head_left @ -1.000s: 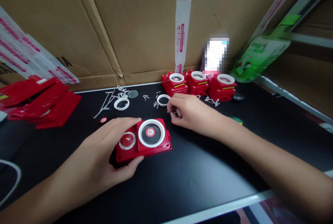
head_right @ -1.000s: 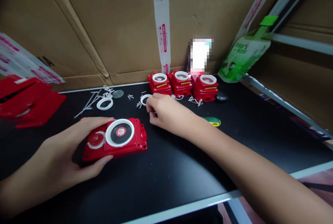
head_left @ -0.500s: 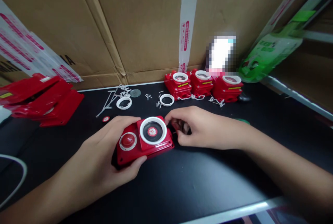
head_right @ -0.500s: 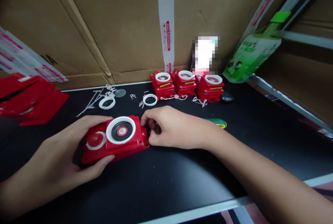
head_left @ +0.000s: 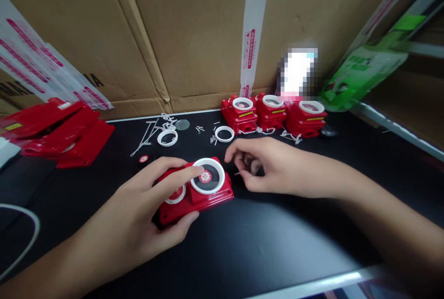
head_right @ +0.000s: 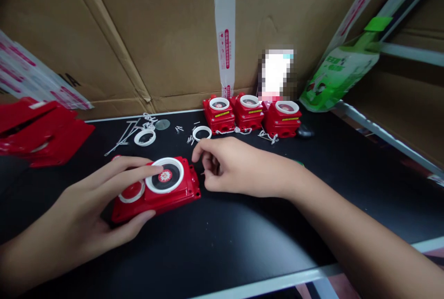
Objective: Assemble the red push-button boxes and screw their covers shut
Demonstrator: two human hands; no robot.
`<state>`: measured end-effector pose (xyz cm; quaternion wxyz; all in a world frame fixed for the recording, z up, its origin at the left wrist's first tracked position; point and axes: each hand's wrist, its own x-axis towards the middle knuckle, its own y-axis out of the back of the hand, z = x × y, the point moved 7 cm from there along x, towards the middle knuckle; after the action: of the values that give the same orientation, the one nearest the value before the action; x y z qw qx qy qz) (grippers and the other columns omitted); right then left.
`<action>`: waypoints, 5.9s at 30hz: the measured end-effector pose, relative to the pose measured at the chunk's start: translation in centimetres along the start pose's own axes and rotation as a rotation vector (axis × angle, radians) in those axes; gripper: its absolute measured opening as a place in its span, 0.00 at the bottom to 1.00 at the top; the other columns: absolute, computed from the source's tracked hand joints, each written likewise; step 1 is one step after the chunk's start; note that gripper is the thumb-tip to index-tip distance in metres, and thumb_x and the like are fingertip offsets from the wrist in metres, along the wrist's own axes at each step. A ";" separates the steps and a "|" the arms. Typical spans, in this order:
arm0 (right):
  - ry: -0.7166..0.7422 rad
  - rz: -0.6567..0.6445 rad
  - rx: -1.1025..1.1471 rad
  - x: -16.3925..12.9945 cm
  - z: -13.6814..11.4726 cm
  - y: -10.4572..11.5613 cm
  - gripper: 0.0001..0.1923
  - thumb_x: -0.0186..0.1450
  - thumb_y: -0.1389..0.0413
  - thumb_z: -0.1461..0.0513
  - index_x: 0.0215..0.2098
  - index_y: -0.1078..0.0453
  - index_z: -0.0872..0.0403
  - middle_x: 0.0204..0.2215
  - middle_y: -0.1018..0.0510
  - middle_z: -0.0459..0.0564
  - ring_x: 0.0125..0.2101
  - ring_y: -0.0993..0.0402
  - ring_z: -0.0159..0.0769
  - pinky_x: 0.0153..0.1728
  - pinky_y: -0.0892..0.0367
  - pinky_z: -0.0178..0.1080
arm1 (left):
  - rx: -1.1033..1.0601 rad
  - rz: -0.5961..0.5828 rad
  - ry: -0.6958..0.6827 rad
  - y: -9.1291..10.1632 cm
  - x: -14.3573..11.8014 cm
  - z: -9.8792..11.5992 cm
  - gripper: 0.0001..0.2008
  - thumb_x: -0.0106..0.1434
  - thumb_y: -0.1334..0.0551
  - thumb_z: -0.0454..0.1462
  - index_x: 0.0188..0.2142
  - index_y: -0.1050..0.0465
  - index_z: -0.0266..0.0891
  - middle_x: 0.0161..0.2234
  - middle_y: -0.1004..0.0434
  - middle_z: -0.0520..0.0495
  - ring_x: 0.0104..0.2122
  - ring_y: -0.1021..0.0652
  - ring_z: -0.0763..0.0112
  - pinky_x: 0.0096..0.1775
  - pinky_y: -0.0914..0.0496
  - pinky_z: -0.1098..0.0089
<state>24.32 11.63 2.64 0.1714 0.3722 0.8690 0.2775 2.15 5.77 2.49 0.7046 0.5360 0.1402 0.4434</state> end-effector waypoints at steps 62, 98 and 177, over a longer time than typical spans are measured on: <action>-0.043 -0.175 0.070 -0.7 0.1 -1.7 0.37 0.70 0.33 0.61 0.74 0.38 0.52 0.44 0.17 0.47 0.33 0.23 0.30 0.36 0.26 0.35 | -0.032 0.014 0.013 0.1 -0.2 0.1 0.32 0.71 0.31 0.42 0.71 0.34 0.60 0.63 0.21 0.48 0.56 0.14 0.54 0.52 0.14 0.60; 0.073 -0.075 -0.012 0.8 0.3 -2.6 0.36 0.67 0.26 0.55 0.68 0.30 0.52 0.56 0.24 0.54 0.47 0.21 0.42 0.47 0.24 0.42 | -0.060 0.075 0.192 0.0 -0.4 -1.4 0.38 0.64 0.25 0.46 0.70 0.35 0.53 0.66 0.23 0.40 0.62 0.18 0.43 0.64 0.22 0.42; 0.313 0.401 -0.116 -3.0 -2.4 6.4 0.06 0.70 0.33 0.58 0.43 0.23 0.49 0.45 0.18 0.49 0.48 0.21 0.43 0.53 0.26 0.47 | 0.050 0.107 -0.047 1.0 -0.1 -1.4 0.15 0.73 0.32 0.45 0.58 0.24 0.54 0.63 0.19 0.48 0.58 0.15 0.56 0.60 0.19 0.56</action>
<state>28.65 12.18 8.72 -0.0027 0.4789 0.7764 0.4097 0.65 6.59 2.85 0.6693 0.5706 0.1057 0.4640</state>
